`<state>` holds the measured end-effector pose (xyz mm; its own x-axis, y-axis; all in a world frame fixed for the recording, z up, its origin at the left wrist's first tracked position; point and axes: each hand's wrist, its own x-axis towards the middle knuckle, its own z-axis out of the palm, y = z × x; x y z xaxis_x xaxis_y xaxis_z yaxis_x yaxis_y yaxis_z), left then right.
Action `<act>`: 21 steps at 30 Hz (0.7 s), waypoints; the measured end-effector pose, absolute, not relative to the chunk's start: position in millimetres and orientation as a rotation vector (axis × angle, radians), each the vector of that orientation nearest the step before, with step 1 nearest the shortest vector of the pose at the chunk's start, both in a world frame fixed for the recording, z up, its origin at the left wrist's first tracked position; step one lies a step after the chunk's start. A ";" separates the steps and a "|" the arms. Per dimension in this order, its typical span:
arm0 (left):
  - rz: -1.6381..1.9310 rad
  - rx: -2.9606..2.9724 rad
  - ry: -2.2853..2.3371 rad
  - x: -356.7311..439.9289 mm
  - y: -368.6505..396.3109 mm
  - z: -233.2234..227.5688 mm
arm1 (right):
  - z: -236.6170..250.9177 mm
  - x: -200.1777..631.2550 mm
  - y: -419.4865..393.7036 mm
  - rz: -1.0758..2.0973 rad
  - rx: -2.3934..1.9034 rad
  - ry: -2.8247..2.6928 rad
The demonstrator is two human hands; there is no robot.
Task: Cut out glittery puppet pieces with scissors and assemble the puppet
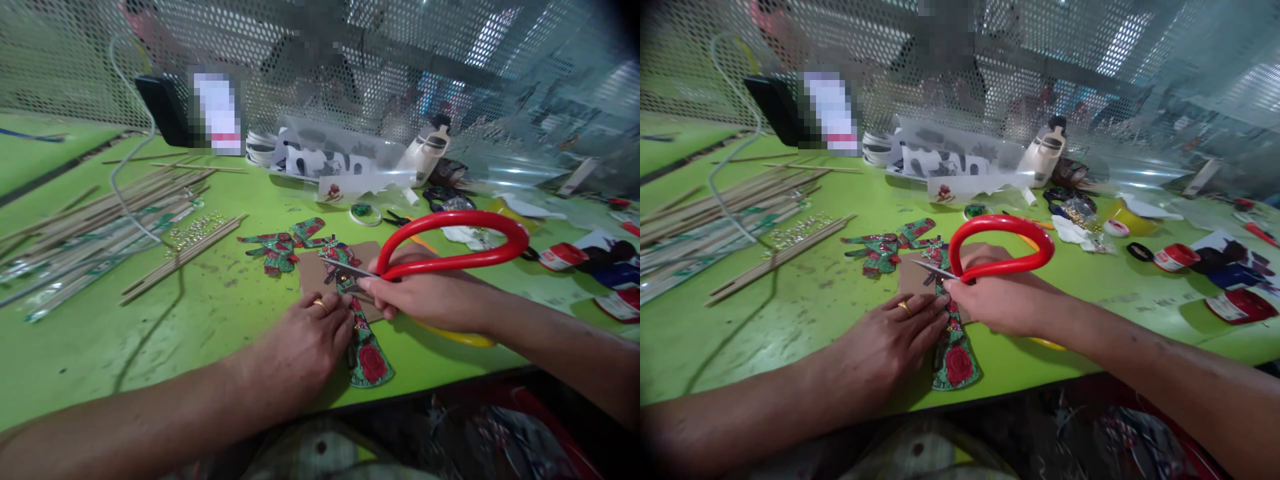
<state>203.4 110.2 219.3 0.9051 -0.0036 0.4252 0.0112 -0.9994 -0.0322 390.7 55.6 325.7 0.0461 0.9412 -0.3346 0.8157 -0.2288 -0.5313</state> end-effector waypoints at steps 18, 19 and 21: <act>-0.679 -3.040 -0.009 202.2 109.7 219.5 | 327.4 389.1 56.0 0.898 -2.154 -1.824; -0.679 -3.041 -0.009 202.3 110.0 219.2 | 327.7 389.0 56.0 0.897 -2.154 -1.822; -0.675 -3.036 -0.007 202.4 110.5 218.3 | 327.7 388.9 55.9 0.889 -2.145 -1.816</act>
